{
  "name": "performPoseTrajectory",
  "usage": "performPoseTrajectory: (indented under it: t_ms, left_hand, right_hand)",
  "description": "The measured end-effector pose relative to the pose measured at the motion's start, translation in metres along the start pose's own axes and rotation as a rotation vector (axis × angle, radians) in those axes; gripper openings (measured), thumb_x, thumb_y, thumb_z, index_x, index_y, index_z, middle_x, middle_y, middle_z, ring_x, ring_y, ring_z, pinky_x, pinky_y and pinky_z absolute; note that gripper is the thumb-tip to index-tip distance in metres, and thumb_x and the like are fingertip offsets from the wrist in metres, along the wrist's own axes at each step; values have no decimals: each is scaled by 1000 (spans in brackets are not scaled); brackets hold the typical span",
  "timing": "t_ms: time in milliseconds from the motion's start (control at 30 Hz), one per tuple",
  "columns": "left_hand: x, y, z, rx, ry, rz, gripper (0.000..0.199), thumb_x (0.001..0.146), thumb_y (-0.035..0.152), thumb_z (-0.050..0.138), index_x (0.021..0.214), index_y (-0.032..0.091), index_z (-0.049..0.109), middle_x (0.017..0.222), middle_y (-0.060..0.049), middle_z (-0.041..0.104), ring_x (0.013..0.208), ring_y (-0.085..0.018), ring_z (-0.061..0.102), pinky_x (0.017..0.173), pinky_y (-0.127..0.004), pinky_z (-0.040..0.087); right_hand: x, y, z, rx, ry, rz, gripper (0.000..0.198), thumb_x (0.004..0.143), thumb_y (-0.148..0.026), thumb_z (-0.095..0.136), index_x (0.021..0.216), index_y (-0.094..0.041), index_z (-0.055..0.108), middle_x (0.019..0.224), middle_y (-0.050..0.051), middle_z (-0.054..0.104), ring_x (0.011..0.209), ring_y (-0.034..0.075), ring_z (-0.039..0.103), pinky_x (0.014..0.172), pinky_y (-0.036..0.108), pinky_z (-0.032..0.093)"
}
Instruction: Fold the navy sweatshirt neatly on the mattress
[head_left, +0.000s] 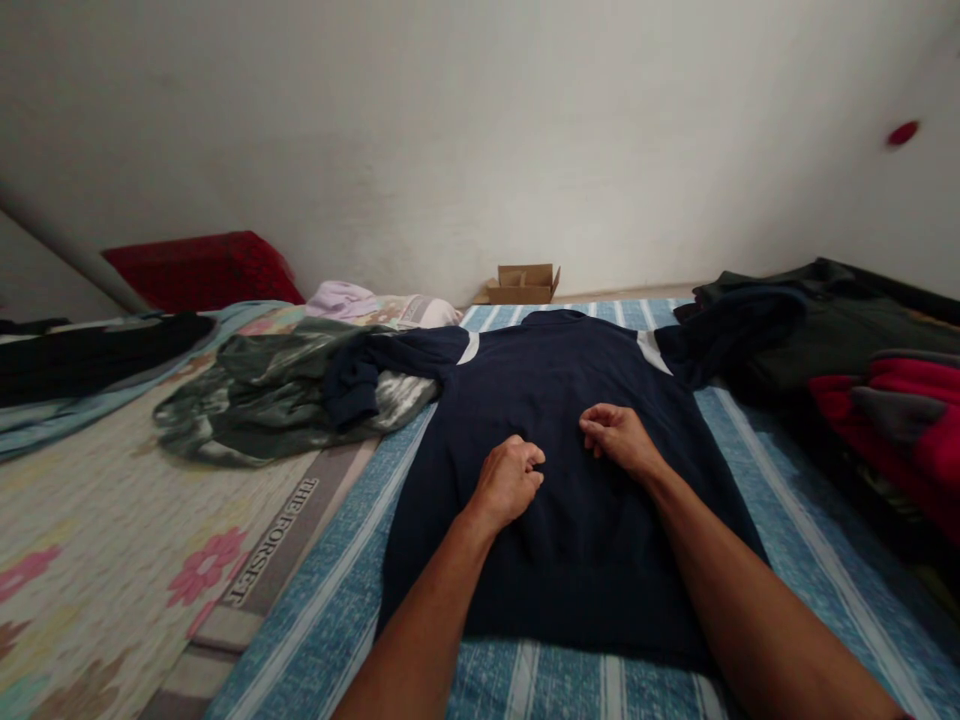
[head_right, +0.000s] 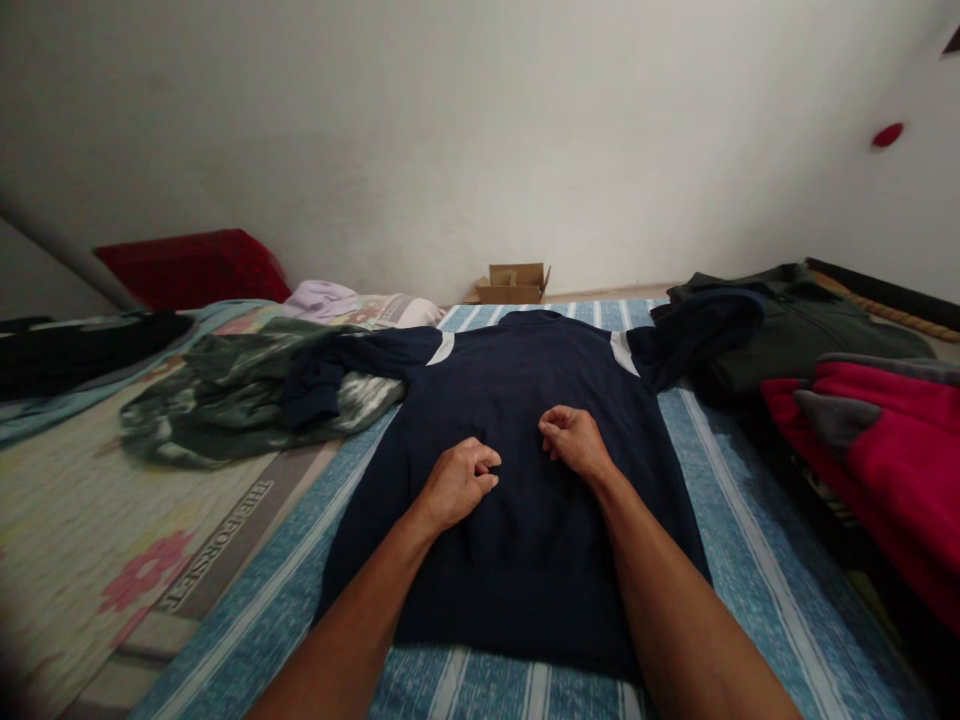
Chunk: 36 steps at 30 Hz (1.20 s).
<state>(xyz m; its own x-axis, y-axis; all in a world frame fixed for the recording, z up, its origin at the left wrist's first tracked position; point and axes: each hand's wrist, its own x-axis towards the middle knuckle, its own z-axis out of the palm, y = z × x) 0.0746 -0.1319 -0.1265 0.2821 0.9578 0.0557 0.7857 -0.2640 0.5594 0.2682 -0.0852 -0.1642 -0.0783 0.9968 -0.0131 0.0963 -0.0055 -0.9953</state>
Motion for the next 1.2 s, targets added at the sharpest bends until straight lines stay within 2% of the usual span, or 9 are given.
performPoseTrajectory:
  t_ms: [300,567,667,833,1033,1200]
  left_hand:
    - [5,-8,2,-93,15,-19,16,66,7,64,79,15,68,85,-1,58,64,-9,57,61,-22,45]
    - [7,-9,3,-95,28,9,11,68,7,61,68,16,67,79,0,57,65,-9,56,62,-22,43]
    - [6,-6,2,-10,46,44,13,70,9,58,63,17,63,75,0,56,69,-11,55,65,-22,42]
    - [2,7,1,121,58,76,16,77,12,50,65,18,57,76,0,55,72,-12,54,69,-23,40]
    - [-1,30,15,37,1,203,17,81,13,48,66,18,56,78,-1,55,73,-12,54,70,-23,41]
    - [-1,33,26,86,-32,177,8,77,14,55,72,18,60,84,-2,56,80,-14,55,74,-26,42]
  right_hand:
    - [1,1,-1,-1,-5,-15,14,70,-29,58,74,-16,57,47,-3,55,36,8,47,36,18,34]
    - [0,-1,0,4,2,-9,14,71,-30,58,73,-16,57,47,-4,55,36,8,47,35,18,35]
    - [-1,-2,0,-2,5,-12,12,71,-29,58,73,-17,57,47,-4,55,36,8,47,35,18,34]
    - [-1,-3,0,-2,2,-17,11,71,-28,58,72,-17,57,46,-4,55,36,8,46,36,18,34]
    - [-1,-4,0,-13,3,-23,11,71,-27,57,71,-16,57,47,-4,54,36,8,45,36,18,34]
    - [0,-4,-1,-18,2,-26,11,71,-27,57,71,-16,57,46,-4,55,36,8,46,36,18,35]
